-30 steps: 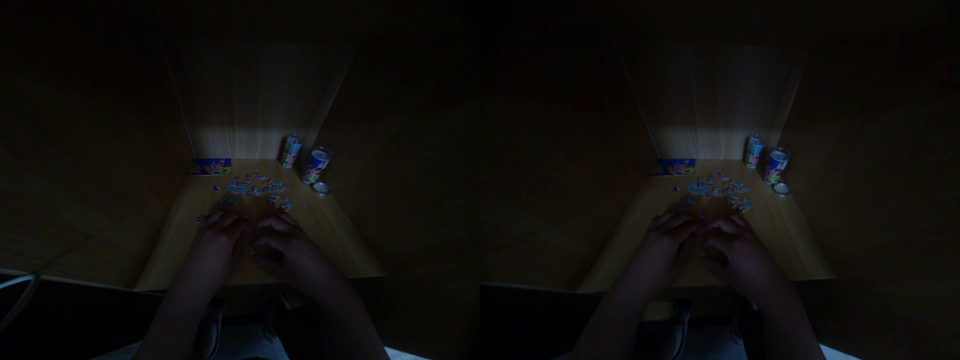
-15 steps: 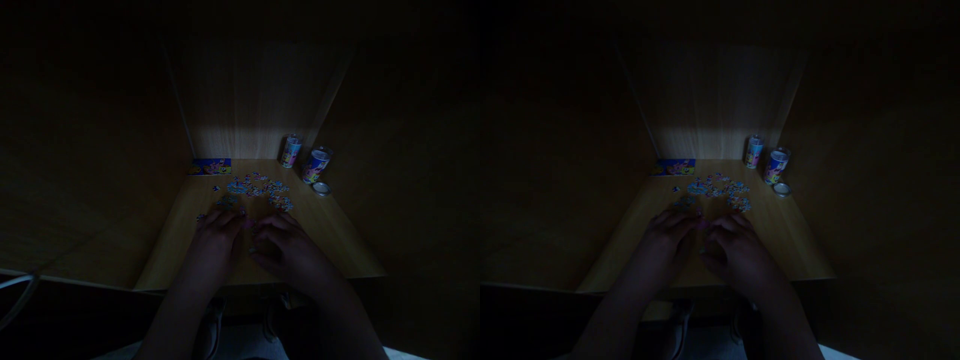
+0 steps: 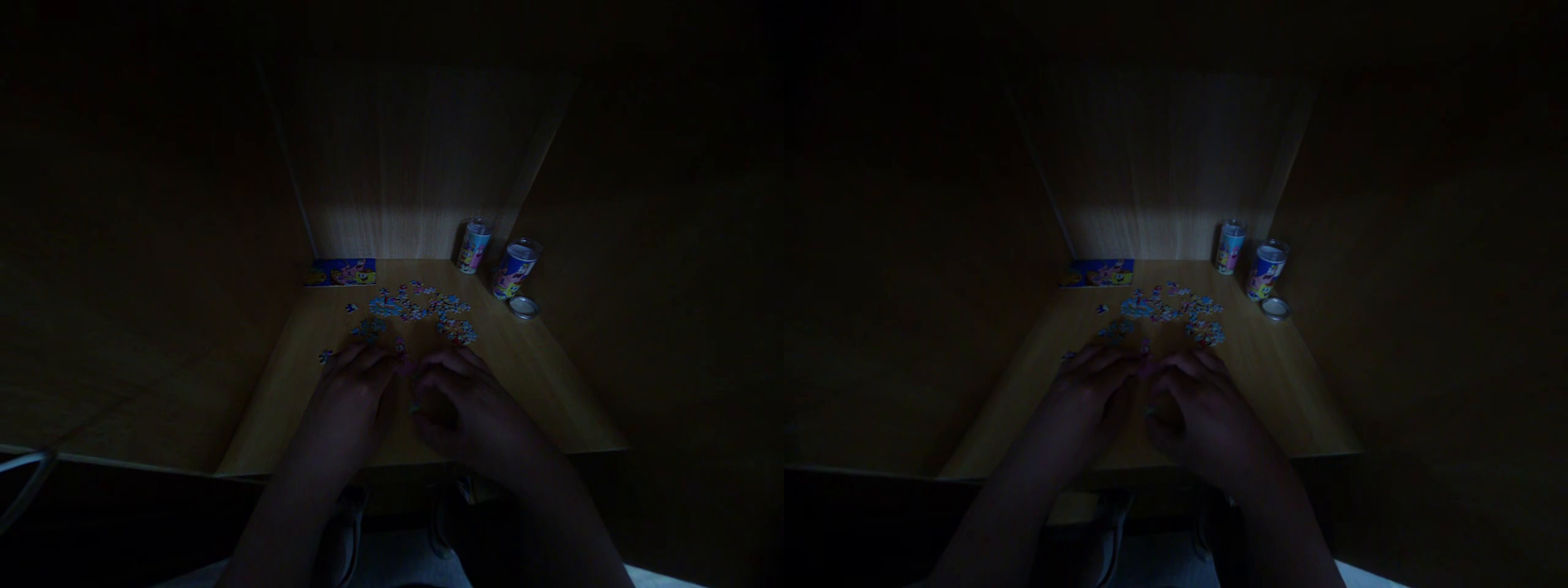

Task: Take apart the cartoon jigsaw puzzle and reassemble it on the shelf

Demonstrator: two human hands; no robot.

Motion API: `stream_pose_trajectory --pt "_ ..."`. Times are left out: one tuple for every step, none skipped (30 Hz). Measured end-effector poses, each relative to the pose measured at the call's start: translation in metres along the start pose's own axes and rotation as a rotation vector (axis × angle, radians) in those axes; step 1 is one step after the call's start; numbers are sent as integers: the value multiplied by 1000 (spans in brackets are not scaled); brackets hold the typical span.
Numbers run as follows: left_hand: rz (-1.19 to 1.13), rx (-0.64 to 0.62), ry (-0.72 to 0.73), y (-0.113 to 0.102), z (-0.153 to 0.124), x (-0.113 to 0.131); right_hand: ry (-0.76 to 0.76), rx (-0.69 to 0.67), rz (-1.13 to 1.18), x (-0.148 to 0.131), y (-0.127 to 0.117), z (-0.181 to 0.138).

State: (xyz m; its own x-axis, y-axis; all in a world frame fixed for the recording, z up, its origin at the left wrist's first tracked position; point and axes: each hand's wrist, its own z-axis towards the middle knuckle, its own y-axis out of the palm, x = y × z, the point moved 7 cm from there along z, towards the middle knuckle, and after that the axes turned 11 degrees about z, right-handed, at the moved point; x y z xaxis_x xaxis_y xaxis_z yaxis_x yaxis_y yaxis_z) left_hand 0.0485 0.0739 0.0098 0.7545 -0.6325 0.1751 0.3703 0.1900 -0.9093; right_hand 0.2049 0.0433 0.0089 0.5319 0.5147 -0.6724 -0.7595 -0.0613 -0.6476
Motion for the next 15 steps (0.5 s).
stream_pose_trajectory --pt "-6 6 -3 -1 0 0 6 1 -7 1 0 0" --pt "-10 5 -6 -1 0 0 9 4 -11 1 0 0" --pt "-12 3 -10 -1 0 0 9 5 -12 1 0 0" --pt "-11 2 -13 -1 0 0 9 2 -9 2 0 0" --pt "-13 1 -13 -1 0 0 7 -5 -4 2 0 0" --pt "-15 0 -10 -1 0 0 3 -15 4 2 1 0" --pt "-18 3 -7 -1 0 0 -3 -28 12 1 1 1" --pt "-19 7 -4 -2 0 0 -11 -41 19 1 1 1" --pt "-19 11 -3 -2 0 0 -17 -50 25 1 1 1" --pt "-18 12 -2 -2 0 0 -23 -56 30 1 1 0" --pt "-18 14 -2 -2 0 0 -28 -59 36 1 1 0" --pt "-19 14 -1 -2 0 1 -28 -66 42 1 1 0" --pt "-21 15 2 -1 0 1 -27 -70 50 2 2 -1" --pt "-21 13 5 -1 0 1 -27 -72 60 2 2 -1" --pt "-18 10 9 -1 0 1 -29 -74 69 3 2 -2"
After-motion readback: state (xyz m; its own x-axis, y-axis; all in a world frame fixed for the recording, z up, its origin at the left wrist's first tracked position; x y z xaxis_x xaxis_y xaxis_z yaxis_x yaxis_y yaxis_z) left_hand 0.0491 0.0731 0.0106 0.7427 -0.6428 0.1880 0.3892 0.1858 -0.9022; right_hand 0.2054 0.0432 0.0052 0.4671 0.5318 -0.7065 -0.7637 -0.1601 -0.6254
